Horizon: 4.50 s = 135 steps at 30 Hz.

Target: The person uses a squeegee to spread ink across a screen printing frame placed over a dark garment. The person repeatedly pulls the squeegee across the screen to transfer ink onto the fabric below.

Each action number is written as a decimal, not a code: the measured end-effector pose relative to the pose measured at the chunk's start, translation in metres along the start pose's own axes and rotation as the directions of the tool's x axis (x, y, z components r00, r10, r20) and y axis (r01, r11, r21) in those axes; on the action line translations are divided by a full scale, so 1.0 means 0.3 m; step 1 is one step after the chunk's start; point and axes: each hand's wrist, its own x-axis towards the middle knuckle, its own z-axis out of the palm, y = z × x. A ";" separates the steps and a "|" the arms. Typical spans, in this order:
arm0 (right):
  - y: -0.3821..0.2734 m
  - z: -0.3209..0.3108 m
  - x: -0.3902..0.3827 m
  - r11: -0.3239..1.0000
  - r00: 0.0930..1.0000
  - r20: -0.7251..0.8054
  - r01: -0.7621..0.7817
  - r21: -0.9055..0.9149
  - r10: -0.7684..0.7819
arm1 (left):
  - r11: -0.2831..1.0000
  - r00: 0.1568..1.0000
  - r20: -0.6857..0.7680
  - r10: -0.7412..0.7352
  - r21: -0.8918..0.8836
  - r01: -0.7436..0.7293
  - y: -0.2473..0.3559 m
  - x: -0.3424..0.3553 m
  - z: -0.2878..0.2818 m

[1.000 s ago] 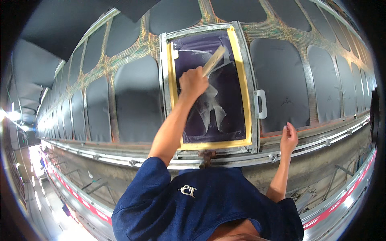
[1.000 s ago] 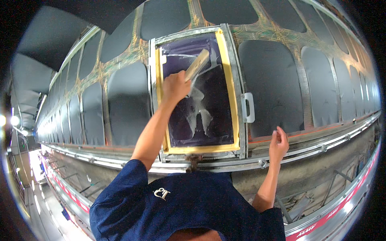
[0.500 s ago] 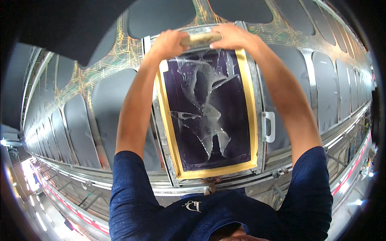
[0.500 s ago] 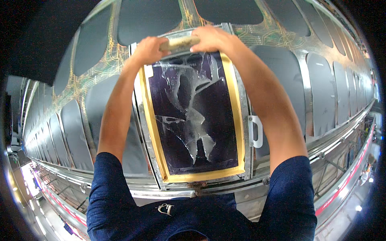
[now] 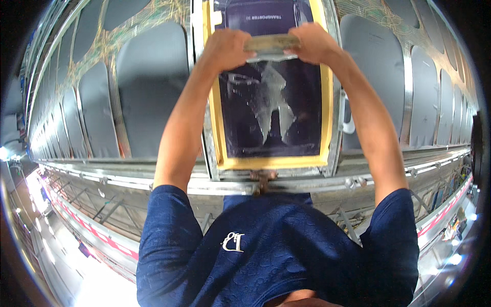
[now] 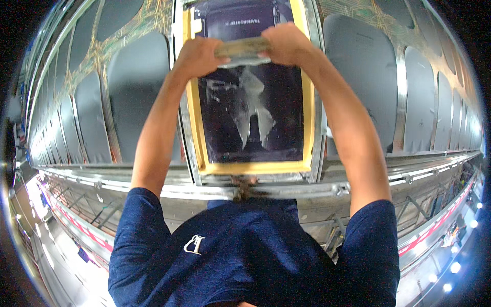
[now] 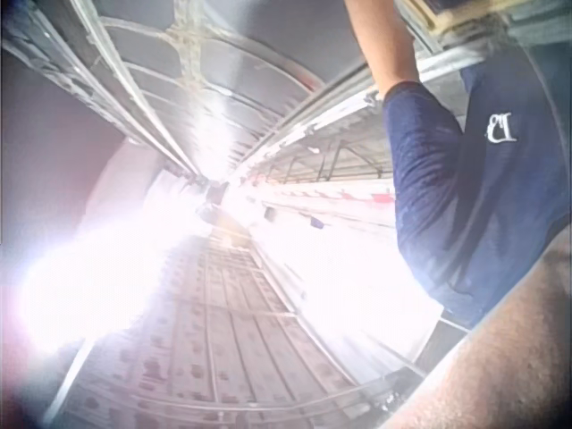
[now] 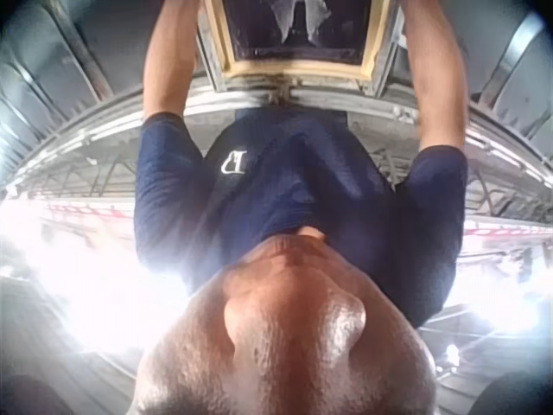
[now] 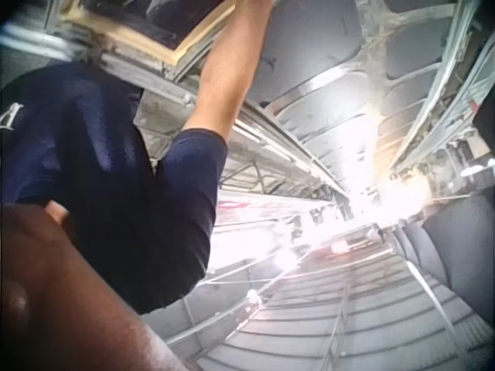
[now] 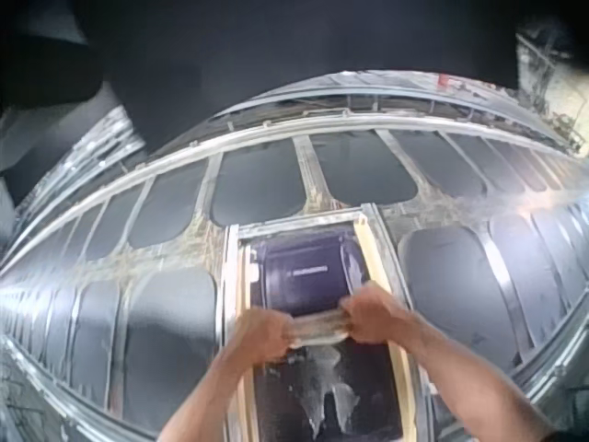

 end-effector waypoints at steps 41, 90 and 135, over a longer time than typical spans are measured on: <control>-0.103 0.077 -0.215 0.989 0.993 -0.111 -0.022 0.144 0.038 | 0.971 0.948 -0.212 0.237 0.031 -0.236 0.063 -0.145 0.103; -1.016 0.394 0.083 0.565 0.508 -0.346 -0.377 0.734 0.789 | 0.973 0.919 -0.322 0.226 0.127 -0.195 -0.710 -1.437 0.088; -1.454 0.233 0.046 0.956 0.970 -0.240 0.110 0.272 -0.044 | 0.985 0.978 -0.158 0.137 -0.078 -0.151 -0.815 -1.245 -0.020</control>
